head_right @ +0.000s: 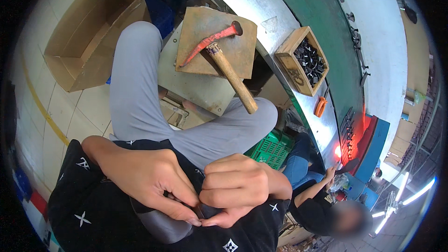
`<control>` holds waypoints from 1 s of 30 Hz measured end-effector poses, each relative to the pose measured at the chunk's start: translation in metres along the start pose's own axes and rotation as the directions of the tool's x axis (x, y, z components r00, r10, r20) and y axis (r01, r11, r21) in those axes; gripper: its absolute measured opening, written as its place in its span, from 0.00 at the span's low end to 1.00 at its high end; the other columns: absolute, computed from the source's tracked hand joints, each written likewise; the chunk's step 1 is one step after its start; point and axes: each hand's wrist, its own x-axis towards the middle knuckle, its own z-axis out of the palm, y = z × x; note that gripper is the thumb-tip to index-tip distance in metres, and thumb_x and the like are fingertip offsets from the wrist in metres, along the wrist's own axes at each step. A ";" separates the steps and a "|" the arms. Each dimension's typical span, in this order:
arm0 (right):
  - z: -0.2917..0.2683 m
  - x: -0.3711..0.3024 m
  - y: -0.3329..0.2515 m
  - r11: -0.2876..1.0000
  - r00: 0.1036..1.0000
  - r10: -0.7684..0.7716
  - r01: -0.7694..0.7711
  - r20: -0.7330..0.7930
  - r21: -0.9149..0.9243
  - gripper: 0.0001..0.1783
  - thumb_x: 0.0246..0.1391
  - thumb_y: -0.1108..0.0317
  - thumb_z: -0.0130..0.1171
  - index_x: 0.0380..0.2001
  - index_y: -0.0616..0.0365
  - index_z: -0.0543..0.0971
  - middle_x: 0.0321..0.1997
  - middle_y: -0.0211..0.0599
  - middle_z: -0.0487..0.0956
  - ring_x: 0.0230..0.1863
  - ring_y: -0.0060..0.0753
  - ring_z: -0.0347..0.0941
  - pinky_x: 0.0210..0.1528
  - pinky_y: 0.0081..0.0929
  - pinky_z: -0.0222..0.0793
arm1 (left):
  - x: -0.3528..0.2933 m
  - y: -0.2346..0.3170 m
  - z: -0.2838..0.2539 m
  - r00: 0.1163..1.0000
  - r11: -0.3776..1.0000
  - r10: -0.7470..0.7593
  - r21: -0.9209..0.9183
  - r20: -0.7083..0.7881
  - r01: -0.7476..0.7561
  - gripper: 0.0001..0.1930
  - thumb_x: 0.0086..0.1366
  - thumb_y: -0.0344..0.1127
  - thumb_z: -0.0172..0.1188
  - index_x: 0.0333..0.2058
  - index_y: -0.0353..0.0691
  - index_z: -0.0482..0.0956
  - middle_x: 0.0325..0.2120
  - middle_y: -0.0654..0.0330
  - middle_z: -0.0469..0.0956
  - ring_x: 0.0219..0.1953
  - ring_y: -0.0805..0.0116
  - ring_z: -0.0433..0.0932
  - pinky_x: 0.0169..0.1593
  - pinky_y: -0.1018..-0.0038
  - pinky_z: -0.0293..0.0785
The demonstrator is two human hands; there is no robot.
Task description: The recorder is hammering nails into a shoe component at a workbench in a factory setting.
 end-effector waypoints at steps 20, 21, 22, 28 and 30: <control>-0.039 -0.119 0.036 0.600 0.368 0.363 -0.795 -0.856 -0.087 0.20 0.68 0.61 0.50 0.28 0.67 0.79 0.26 0.36 0.79 0.25 0.22 0.72 0.29 0.21 0.68 | 0.010 -0.014 0.006 0.901 0.984 -0.177 -0.104 -0.395 0.148 0.18 0.67 0.40 0.60 0.24 0.31 0.76 0.12 0.58 0.65 0.16 0.76 0.61 0.22 0.73 0.58; -0.063 -0.135 0.041 0.418 0.327 0.183 -0.880 -0.927 -0.228 0.20 0.68 0.60 0.51 0.29 0.66 0.80 0.26 0.36 0.79 0.25 0.23 0.72 0.30 0.24 0.68 | 0.009 -0.012 0.007 0.902 0.982 -0.190 -0.093 -0.387 0.167 0.18 0.67 0.40 0.60 0.24 0.31 0.76 0.12 0.58 0.65 0.16 0.76 0.61 0.22 0.73 0.58; -0.092 -0.161 0.048 0.236 0.246 0.052 -0.945 -0.968 -0.228 0.19 0.67 0.59 0.52 0.31 0.65 0.80 0.26 0.37 0.79 0.26 0.26 0.72 0.33 0.27 0.69 | 0.009 -0.010 0.009 0.892 0.987 -0.152 -0.018 -0.426 0.159 0.17 0.67 0.39 0.60 0.24 0.31 0.77 0.13 0.57 0.67 0.16 0.74 0.63 0.22 0.73 0.59; -0.260 -0.319 0.053 -0.225 0.229 -0.265 -0.959 -0.937 -0.171 0.28 0.63 0.49 0.54 0.50 0.65 0.77 0.50 0.56 0.78 0.50 0.56 0.75 0.53 0.43 0.69 | 0.015 -0.002 0.015 0.885 0.979 -0.051 0.151 -0.463 0.135 0.14 0.65 0.36 0.62 0.25 0.31 0.78 0.16 0.56 0.71 0.17 0.68 0.67 0.23 0.72 0.62; -0.282 -0.353 0.056 -0.375 0.128 -0.182 -0.926 -0.975 -0.051 0.33 0.62 0.46 0.54 0.57 0.65 0.71 0.55 0.59 0.75 0.53 0.59 0.74 0.56 0.46 0.66 | 0.015 0.001 0.014 0.881 0.985 -0.013 0.146 -0.472 0.092 0.14 0.65 0.36 0.63 0.25 0.31 0.77 0.16 0.55 0.71 0.17 0.67 0.68 0.23 0.72 0.63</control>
